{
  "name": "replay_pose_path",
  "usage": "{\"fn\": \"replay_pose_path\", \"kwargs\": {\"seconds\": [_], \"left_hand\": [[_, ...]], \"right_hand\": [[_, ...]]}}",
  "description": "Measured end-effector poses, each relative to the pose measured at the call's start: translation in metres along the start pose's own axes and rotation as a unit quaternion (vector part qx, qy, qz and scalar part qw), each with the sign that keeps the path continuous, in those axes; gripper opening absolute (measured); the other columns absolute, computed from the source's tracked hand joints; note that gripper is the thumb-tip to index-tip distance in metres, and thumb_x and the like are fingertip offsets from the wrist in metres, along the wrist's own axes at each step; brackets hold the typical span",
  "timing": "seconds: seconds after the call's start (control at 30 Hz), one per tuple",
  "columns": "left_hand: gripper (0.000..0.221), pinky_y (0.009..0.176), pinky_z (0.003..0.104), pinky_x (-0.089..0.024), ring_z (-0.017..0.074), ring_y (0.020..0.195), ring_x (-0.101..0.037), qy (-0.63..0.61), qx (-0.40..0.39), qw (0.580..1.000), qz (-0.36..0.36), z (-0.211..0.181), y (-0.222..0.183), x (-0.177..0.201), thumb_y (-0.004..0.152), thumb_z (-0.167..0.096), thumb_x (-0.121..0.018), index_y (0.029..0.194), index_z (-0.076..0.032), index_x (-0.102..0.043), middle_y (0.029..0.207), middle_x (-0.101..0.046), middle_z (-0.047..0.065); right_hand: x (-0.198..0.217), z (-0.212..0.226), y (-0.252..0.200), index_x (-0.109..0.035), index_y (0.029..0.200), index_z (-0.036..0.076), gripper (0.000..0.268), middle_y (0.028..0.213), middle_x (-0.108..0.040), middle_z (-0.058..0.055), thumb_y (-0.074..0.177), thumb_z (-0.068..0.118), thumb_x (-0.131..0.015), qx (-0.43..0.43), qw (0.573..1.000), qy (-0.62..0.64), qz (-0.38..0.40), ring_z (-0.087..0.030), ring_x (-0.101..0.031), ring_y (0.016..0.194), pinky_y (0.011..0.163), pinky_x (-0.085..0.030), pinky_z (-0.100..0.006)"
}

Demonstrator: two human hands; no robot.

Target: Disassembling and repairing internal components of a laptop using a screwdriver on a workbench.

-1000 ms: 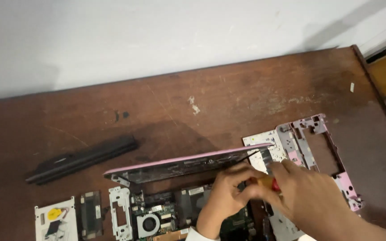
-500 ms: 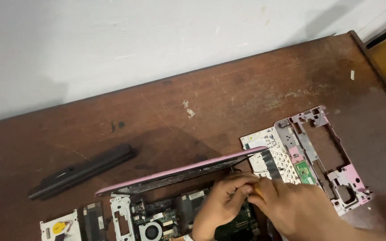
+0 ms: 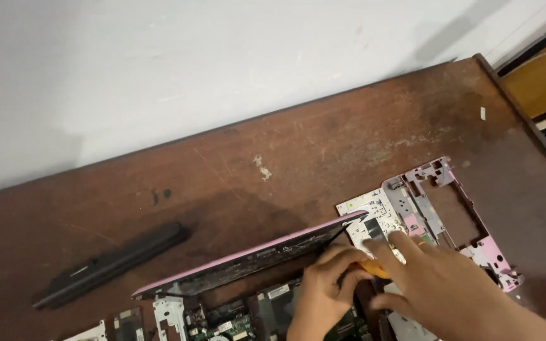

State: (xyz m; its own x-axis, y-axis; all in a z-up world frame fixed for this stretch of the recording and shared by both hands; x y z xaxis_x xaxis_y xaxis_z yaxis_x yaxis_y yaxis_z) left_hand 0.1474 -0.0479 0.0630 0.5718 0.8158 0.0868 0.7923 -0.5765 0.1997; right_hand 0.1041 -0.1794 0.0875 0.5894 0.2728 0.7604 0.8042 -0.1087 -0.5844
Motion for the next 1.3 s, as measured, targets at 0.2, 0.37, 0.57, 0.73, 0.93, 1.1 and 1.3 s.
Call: {"fn": "replay_pose_path", "kwargs": {"seconds": [0.2,0.37,0.57,0.73,0.93,1.1,1.3], "left_hand": [[0.014,0.081,0.040,-0.054,0.0273,0.094,-0.068,-0.036,-0.015,0.999,0.006,-0.003,0.002,0.006,0.103,-0.008,-0.058,0.111,-0.003,-0.068,0.111,-0.069,0.012],[0.020,0.085,0.042,-0.060,0.0274,0.100,-0.072,-0.074,0.008,0.997,0.028,0.018,-0.003,0.001,0.103,-0.012,-0.057,0.114,-0.006,-0.073,0.116,-0.074,0.011],[0.019,0.101,0.039,-0.061,0.0258,0.113,-0.073,-0.121,0.052,0.990,0.042,0.016,-0.011,0.013,0.100,-0.012,-0.063,0.115,-0.009,-0.076,0.121,-0.075,0.009],[0.026,0.101,0.038,-0.060,0.0261,0.113,-0.074,-0.042,0.067,0.996,0.031,0.016,-0.009,0.022,0.098,-0.006,-0.059,0.118,-0.007,-0.075,0.124,-0.076,0.010],[0.034,0.041,0.032,-0.032,0.0133,0.034,-0.035,0.105,0.184,0.976,0.043,0.040,-0.010,0.026,0.099,-0.015,-0.055,0.125,-0.019,-0.076,0.092,-0.072,0.004],[0.036,0.043,0.031,-0.030,0.0135,0.036,-0.035,0.105,0.225,0.968,0.042,0.046,-0.013,0.028,0.096,-0.010,-0.057,0.123,-0.021,-0.078,0.076,-0.079,0.001],[0.036,0.080,0.030,-0.064,0.0213,0.094,-0.082,0.063,0.148,0.987,0.005,0.040,-0.010,0.024,0.096,-0.006,-0.052,0.124,-0.013,-0.073,0.112,-0.081,0.008]], "right_hand": [[0.013,0.036,-0.015,-0.047,0.148,0.015,0.097,0.140,-0.052,-0.006,0.063,0.010,-0.095,0.253,0.950,0.150,-0.105,-0.025,-0.068,0.107,0.078,-0.061,-0.043],[0.030,0.051,-0.026,-0.056,0.125,0.006,0.035,0.088,-0.062,-0.010,0.105,0.034,-0.056,0.253,0.944,0.075,-0.199,-0.024,-0.063,0.057,0.047,-0.051,-0.038],[0.026,0.063,-0.022,-0.057,0.103,0.009,0.034,0.076,-0.061,-0.005,0.108,0.042,-0.053,0.188,0.948,0.038,-0.254,-0.023,-0.063,0.058,0.039,-0.052,-0.042],[0.035,0.049,-0.018,-0.058,0.079,0.014,0.054,0.054,-0.056,0.003,0.109,0.056,-0.040,0.085,0.953,-0.015,-0.289,-0.012,-0.054,0.037,0.029,-0.041,-0.032],[0.038,0.035,-0.015,-0.055,0.108,0.016,0.020,0.116,-0.062,-0.002,0.100,0.034,-0.056,0.191,0.936,0.254,-0.155,-0.025,-0.071,0.074,0.058,-0.051,-0.043],[0.021,0.038,-0.012,-0.056,0.095,0.019,0.010,0.094,-0.065,0.002,0.097,0.009,-0.059,0.183,0.914,0.323,-0.162,-0.016,-0.057,0.053,0.051,-0.043,-0.032],[0.027,0.043,-0.014,-0.053,0.087,0.017,0.012,0.084,-0.062,-0.001,0.097,0.016,-0.060,0.136,0.904,0.335,-0.229,-0.029,-0.062,0.049,0.050,-0.047,-0.041]]}}
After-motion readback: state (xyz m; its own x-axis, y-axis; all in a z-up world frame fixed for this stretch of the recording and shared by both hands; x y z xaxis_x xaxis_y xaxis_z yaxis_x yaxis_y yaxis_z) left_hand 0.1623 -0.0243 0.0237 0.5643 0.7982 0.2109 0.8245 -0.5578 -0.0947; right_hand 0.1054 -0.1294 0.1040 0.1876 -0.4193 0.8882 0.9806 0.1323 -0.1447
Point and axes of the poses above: each hand's wrist, its own y-axis towards the middle knuckle, its own x-axis out of the back of the hand, z = x × y, the point moved 10 cm from there along y, towards the middle knuckle
